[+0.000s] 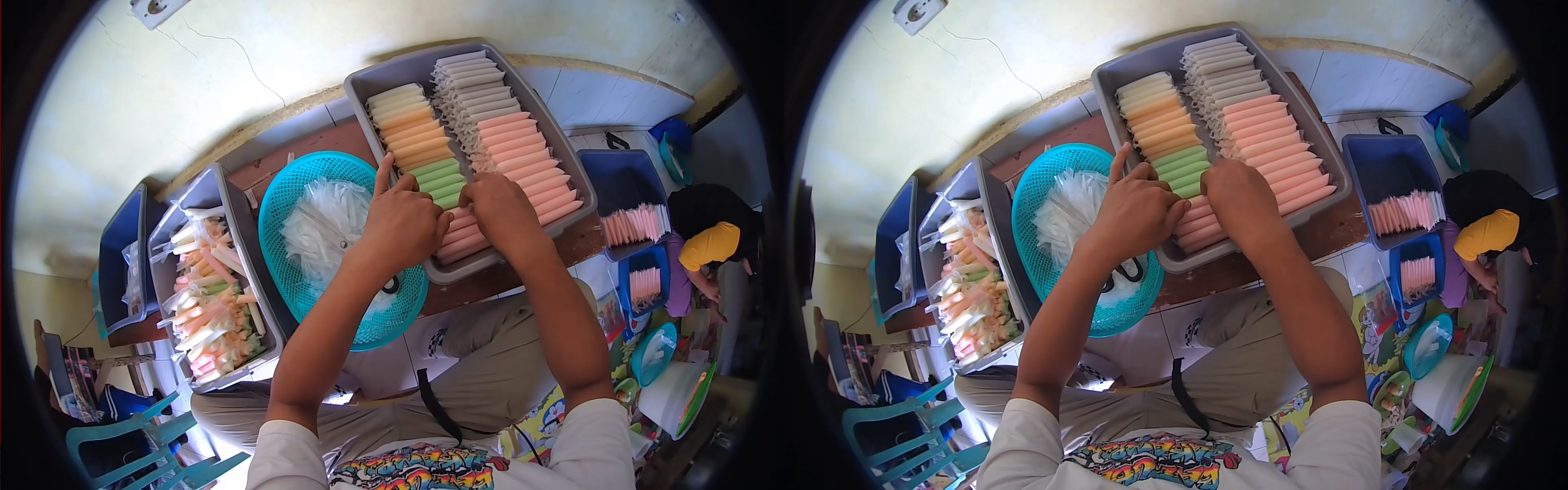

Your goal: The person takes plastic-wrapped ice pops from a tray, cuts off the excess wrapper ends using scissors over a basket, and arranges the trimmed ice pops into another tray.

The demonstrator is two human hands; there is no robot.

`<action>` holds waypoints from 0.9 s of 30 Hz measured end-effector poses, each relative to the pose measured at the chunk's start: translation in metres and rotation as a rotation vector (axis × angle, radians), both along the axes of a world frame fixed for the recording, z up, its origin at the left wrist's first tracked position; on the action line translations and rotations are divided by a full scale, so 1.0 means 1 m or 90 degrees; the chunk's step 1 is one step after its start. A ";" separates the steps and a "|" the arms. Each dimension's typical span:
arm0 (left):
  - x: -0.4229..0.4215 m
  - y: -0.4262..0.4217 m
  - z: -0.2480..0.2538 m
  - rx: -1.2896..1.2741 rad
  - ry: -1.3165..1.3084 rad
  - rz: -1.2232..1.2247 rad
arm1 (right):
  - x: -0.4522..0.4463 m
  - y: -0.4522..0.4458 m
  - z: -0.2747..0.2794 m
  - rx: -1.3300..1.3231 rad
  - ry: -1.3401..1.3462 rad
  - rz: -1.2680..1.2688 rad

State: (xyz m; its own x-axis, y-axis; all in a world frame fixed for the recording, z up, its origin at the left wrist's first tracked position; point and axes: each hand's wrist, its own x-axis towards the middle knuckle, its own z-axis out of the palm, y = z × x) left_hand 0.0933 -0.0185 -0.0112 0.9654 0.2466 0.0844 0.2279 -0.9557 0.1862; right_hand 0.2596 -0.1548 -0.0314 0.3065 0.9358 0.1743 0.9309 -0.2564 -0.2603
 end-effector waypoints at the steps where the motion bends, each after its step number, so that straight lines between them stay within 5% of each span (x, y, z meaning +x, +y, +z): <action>1: 0.000 0.000 -0.001 -0.002 0.000 0.001 | 0.000 0.000 -0.001 -0.002 0.000 0.001; 22: -0.001 -0.003 0.006 -0.055 -0.027 0.001 | -0.003 -0.019 0.027 -0.014 0.163 -0.018; 27: -0.004 -0.002 0.010 -0.091 -0.014 -0.031 | -0.008 -0.014 0.044 -0.192 0.212 -0.126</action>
State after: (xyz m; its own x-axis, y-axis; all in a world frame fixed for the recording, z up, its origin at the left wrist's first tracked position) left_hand 0.0888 -0.0203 -0.0013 0.9747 0.2111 0.0734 0.1767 -0.9289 0.3255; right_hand 0.2514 -0.1687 0.0123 0.4768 0.8477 -0.2325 0.7355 -0.5295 -0.4226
